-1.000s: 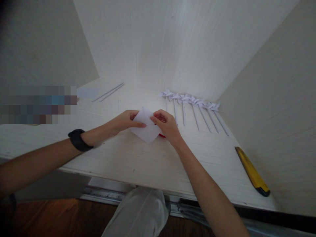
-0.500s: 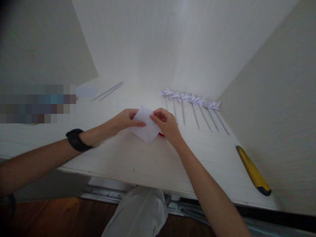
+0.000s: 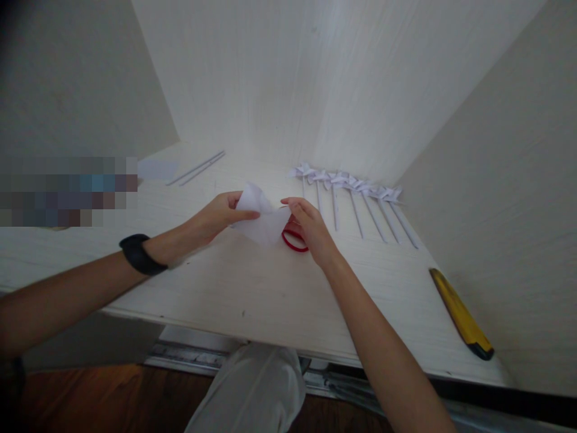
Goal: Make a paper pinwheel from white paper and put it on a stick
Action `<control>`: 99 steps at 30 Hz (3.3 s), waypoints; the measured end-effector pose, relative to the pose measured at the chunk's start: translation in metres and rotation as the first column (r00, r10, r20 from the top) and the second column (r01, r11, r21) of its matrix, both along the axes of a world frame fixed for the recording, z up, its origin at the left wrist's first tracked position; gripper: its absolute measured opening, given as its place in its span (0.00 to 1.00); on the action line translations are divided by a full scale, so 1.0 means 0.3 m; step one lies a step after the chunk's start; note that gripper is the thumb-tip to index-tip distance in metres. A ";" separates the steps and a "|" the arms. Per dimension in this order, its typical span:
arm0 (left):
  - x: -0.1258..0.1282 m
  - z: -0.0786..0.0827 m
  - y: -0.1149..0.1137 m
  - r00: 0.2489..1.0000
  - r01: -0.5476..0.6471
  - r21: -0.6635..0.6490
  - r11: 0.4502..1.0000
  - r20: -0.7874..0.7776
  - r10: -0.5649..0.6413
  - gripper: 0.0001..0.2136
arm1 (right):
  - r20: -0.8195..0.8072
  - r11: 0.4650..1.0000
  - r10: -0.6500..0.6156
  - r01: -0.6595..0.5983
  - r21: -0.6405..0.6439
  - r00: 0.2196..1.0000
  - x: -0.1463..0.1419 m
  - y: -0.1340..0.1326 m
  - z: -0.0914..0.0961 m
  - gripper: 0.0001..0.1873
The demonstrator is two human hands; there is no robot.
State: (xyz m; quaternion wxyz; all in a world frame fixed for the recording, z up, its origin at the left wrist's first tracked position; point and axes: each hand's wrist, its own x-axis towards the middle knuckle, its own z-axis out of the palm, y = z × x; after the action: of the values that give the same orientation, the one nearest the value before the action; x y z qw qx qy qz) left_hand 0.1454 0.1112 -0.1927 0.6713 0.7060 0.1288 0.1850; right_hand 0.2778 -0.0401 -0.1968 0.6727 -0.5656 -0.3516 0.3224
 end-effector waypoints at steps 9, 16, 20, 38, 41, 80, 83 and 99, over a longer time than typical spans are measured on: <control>-0.012 0.008 0.016 0.998 -0.041 -0.137 0.990 0.033 0.046 0.15 | 0.070 0.956 0.258 -0.244 -0.163 0.964 0.028 -0.009 -0.012 0.14; -0.009 0.010 0.001 0.999 -0.013 -0.130 0.991 0.043 0.019 0.16 | 0.072 0.954 0.289 -0.281 -0.101 0.955 -0.006 0.002 -0.003 0.23; -0.009 0.009 -0.004 0.998 -0.012 -0.118 0.993 0.053 0.018 0.16 | 0.079 0.953 0.301 -0.296 -0.068 0.950 -0.016 -0.001 0.003 0.21; -0.005 0.005 -0.031 0.998 -0.060 0.073 0.996 0.032 0.057 0.15 | 0.183 0.981 0.191 -0.182 -0.066 0.965 -0.056 0.010 0.001 0.27; -0.001 -0.002 -0.025 0.997 -0.069 0.123 0.990 0.037 0.065 0.15 | 0.192 0.984 0.173 -0.163 -0.068 0.966 -0.060 0.015 -0.011 0.28; -0.006 -0.017 -0.049 0.999 -0.012 0.015 1.000 0.039 0.012 0.16 | 0.252 0.993 0.071 -0.044 -0.111 0.965 -0.087 0.028 -0.037 0.29; -0.009 -0.009 -0.059 0.999 0.016 -0.024 1.000 0.035 -0.015 0.17 | 0.218 0.997 0.037 -0.021 -0.075 0.975 -0.080 0.030 -0.035 0.23; 0.001 -0.011 -0.069 0.994 0.040 -0.197 0.980 0.111 -0.018 0.17 | 0.235 0.989 -0.128 0.143 -0.047 0.963 -0.065 0.035 -0.053 0.21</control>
State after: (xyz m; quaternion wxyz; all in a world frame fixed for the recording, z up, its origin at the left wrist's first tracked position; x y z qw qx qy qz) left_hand 0.1457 0.0904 -0.1960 0.7474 0.6260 0.0995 0.1994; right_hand 0.2584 -0.0295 -0.2129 0.6294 -0.6430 -0.3777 0.2184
